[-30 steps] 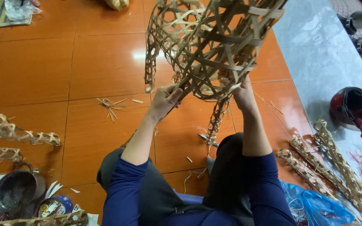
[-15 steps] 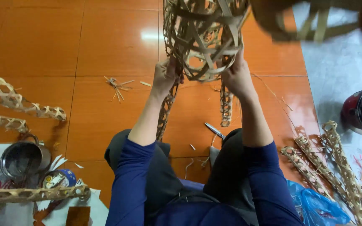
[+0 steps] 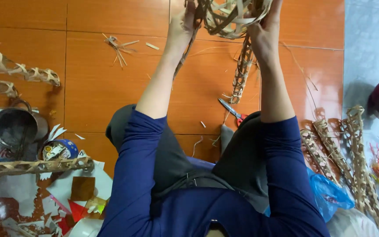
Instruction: The person is weaving thin bamboo strips to construct and reinforce a large animal-shaped decorative structure, using scissors to trim the material.
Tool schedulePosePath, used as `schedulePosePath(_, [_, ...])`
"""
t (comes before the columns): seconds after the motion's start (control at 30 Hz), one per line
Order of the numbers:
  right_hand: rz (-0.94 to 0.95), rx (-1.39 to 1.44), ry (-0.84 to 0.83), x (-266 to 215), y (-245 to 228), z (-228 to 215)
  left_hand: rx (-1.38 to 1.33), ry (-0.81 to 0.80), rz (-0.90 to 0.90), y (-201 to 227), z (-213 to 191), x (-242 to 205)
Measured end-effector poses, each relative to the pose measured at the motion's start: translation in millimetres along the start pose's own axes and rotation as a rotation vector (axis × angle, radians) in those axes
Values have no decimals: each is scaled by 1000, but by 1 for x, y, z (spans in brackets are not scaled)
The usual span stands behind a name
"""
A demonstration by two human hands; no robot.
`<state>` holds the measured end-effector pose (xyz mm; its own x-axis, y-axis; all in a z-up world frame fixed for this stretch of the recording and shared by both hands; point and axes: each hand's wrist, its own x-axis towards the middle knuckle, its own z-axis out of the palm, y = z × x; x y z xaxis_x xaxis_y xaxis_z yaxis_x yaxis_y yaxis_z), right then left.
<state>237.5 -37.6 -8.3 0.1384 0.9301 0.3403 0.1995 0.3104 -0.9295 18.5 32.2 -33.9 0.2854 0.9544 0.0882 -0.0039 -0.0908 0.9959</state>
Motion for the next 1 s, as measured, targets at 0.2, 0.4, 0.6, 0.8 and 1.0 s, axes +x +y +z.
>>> schedulePosePath(0.2, [31, -95, 40, 20, 14, -19, -14, 192, 216, -20, 17, 21])
schedulePosePath(0.4, [-153, -82, 52, 21, 21, -29, -110, -186, 297, -4, 10, 5])
schedulePosePath(0.6, [9, 91, 1, 25, 3, -49, -77, -101, 124, -7, 21, -2])
schedulePosePath(0.8, [38, -5, -5, 20, -33, -44, -11, -322, 362, 15, 27, -3])
schedulePosePath(1.0, [115, -111, -26, 2, -64, -25, -76, -231, 162, 43, 31, -19])
